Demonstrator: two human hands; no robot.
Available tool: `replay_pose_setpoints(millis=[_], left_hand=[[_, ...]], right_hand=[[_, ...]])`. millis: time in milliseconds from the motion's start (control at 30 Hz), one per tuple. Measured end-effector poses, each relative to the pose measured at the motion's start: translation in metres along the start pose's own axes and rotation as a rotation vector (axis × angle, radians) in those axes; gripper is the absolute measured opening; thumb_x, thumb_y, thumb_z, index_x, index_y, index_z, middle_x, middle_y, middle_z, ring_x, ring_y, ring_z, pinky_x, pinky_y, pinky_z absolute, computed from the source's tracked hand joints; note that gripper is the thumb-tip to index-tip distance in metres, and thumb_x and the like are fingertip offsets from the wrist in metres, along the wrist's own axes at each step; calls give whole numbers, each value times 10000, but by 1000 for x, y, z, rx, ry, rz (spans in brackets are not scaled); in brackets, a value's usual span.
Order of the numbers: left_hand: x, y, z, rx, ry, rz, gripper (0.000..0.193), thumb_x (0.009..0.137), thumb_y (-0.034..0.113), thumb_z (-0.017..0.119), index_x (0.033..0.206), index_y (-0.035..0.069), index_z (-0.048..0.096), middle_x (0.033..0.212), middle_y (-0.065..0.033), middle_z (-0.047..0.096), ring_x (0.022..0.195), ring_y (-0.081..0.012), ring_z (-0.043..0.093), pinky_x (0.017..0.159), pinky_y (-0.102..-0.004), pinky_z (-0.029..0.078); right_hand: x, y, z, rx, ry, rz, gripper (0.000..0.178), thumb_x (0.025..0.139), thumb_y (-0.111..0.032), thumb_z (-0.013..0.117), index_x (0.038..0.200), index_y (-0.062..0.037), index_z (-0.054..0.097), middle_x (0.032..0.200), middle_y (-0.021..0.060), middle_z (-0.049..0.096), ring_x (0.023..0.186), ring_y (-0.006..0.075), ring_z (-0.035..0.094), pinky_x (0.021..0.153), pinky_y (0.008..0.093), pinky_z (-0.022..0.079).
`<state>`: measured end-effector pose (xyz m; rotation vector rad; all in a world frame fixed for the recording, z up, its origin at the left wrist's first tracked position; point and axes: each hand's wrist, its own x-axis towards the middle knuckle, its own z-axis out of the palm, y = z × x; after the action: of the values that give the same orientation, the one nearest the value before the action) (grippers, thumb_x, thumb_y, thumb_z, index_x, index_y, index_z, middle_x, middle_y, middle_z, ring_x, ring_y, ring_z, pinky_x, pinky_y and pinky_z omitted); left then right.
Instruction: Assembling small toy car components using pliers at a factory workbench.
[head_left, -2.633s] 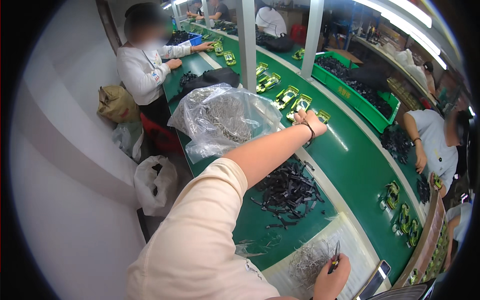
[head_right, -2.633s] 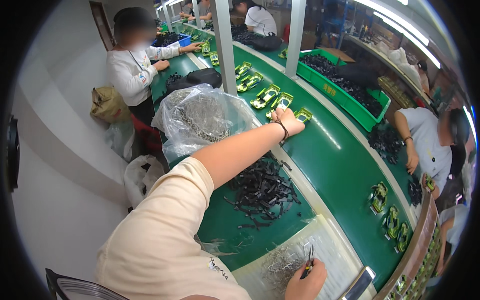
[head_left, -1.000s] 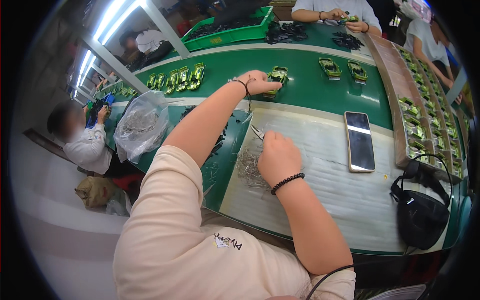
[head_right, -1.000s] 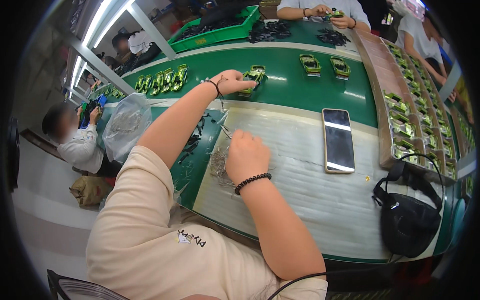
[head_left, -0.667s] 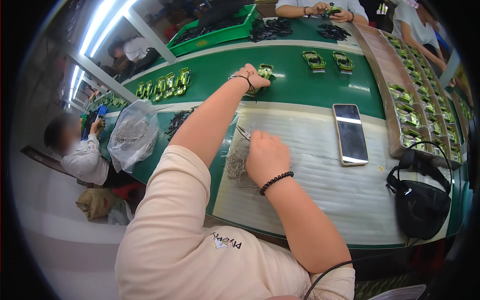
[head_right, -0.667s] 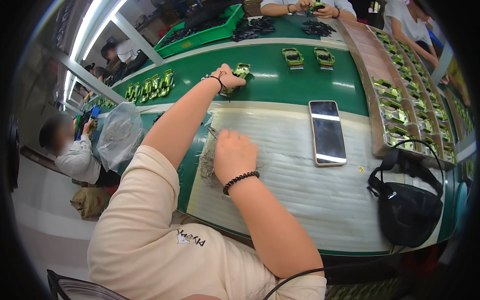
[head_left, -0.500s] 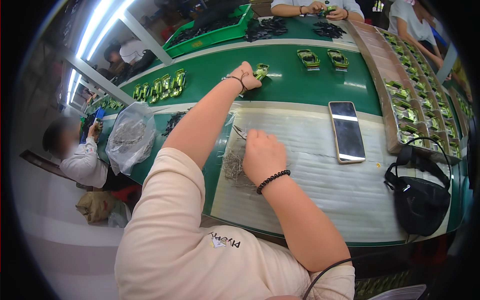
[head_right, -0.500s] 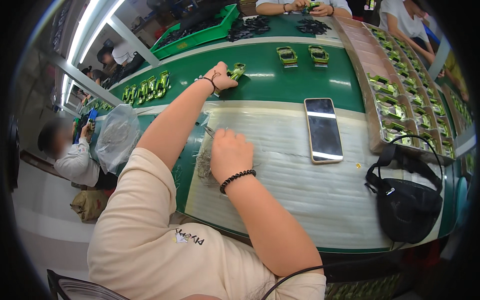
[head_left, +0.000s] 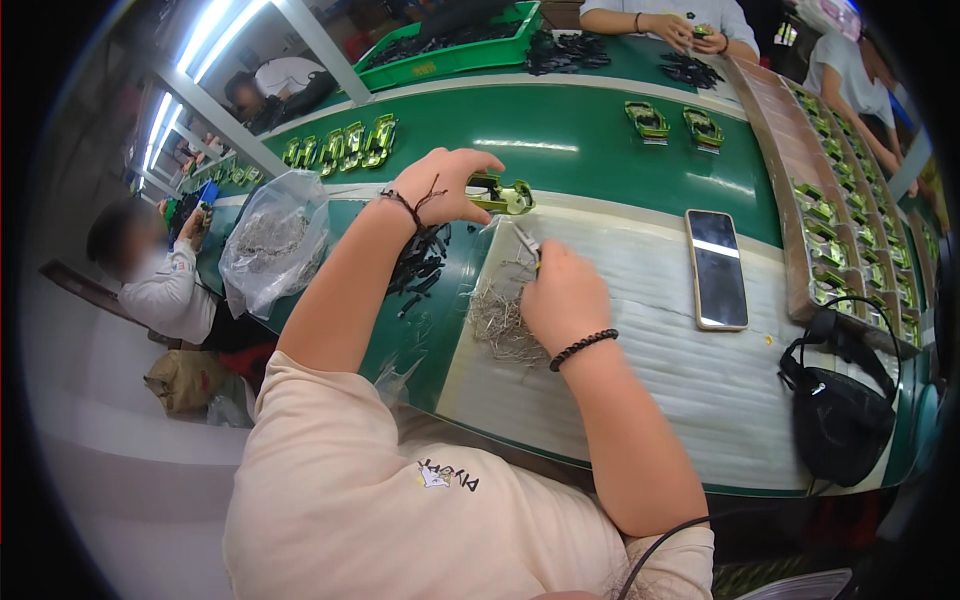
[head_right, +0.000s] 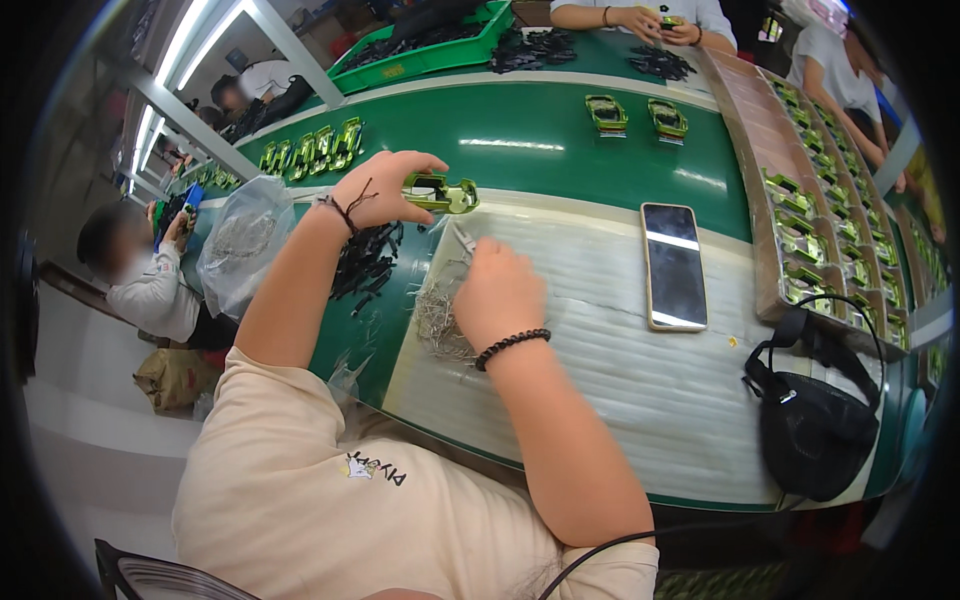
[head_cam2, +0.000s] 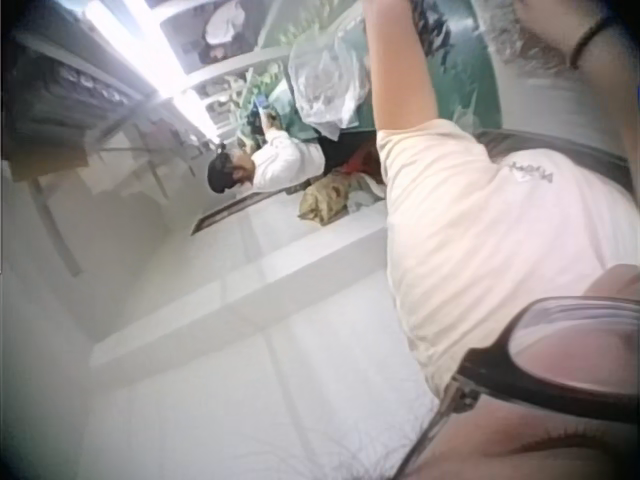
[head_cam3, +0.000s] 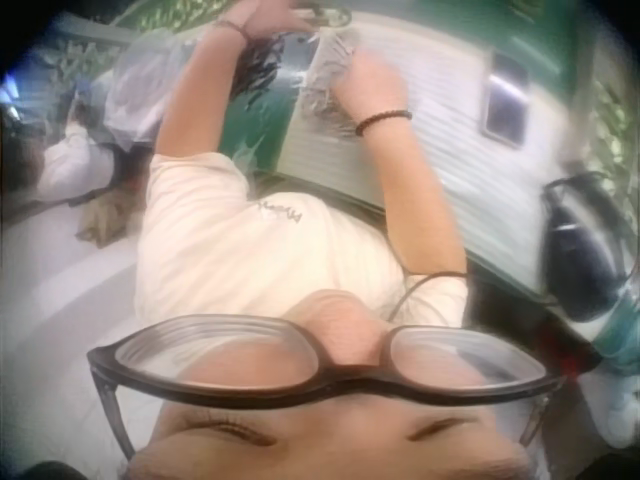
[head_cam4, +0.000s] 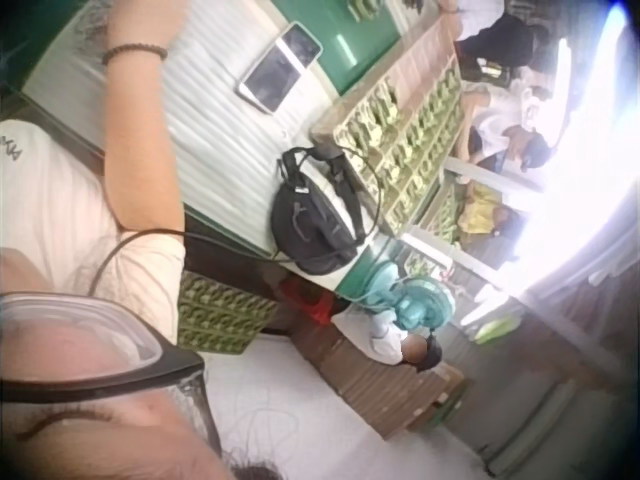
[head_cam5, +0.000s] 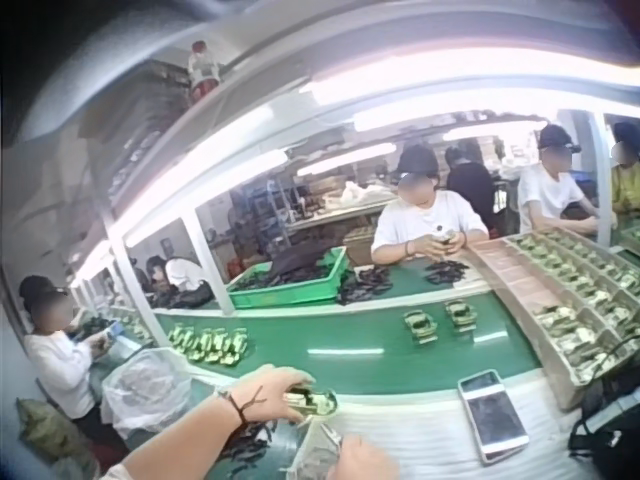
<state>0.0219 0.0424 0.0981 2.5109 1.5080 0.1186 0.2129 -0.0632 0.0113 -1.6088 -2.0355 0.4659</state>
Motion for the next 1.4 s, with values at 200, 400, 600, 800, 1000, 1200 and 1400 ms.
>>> replay_pose_setpoints(millis=[200,400,600,800,1000,1200,1400], left_hand=[[-36,22,0,-123,136,105,713,685,222,847,1316,93,541,1180,-155,645,1099,-343,603,956,-407,480],[-41,56,11,-437,164,125,768,704,201,869,1373,117,499,1149,-123,636,1104,-267,592,963,-376,471],[-29,46,52,-815,48,77,766,735,179,811,1404,100,445,1167,-120,631,1078,-229,589,949,-365,464],[-29,31,69,-1076,-21,150,893,718,128,789,1477,62,324,1213,-93,589,1109,-204,562,973,-359,434],[-22,14,72,-1397,-63,-40,848,747,125,821,1445,37,347,1170,-117,584,1079,-182,567,948,-319,455],[-12,3,93,-1784,10,-341,582,847,161,778,1309,12,457,1118,-69,619,993,-146,612,868,-261,493],[-12,7,95,-2154,88,-421,408,924,286,685,1248,111,510,1115,-64,626,1030,-202,622,906,-403,508]], right_hand=[[18,16,-11,371,359,-1,227,806,1,590,1030,6,551,940,155,643,856,283,633,732,434,501],[28,23,-27,960,335,93,177,866,-11,604,1038,-6,560,893,36,583,810,111,551,747,250,463],[28,34,-27,1310,359,204,192,863,24,612,1019,-48,527,910,5,544,825,86,523,739,234,453],[30,25,-23,1254,493,237,214,865,45,598,1020,-62,497,922,6,511,872,91,506,777,238,432],[32,22,-14,1240,545,376,206,852,29,593,990,-82,486,925,1,531,815,94,489,735,240,413],[29,16,-9,1209,402,558,214,831,16,594,947,-108,463,877,-8,551,756,98,503,651,261,414],[17,-3,-13,1442,160,510,238,845,57,603,981,-77,462,901,38,560,766,140,527,674,300,448]])
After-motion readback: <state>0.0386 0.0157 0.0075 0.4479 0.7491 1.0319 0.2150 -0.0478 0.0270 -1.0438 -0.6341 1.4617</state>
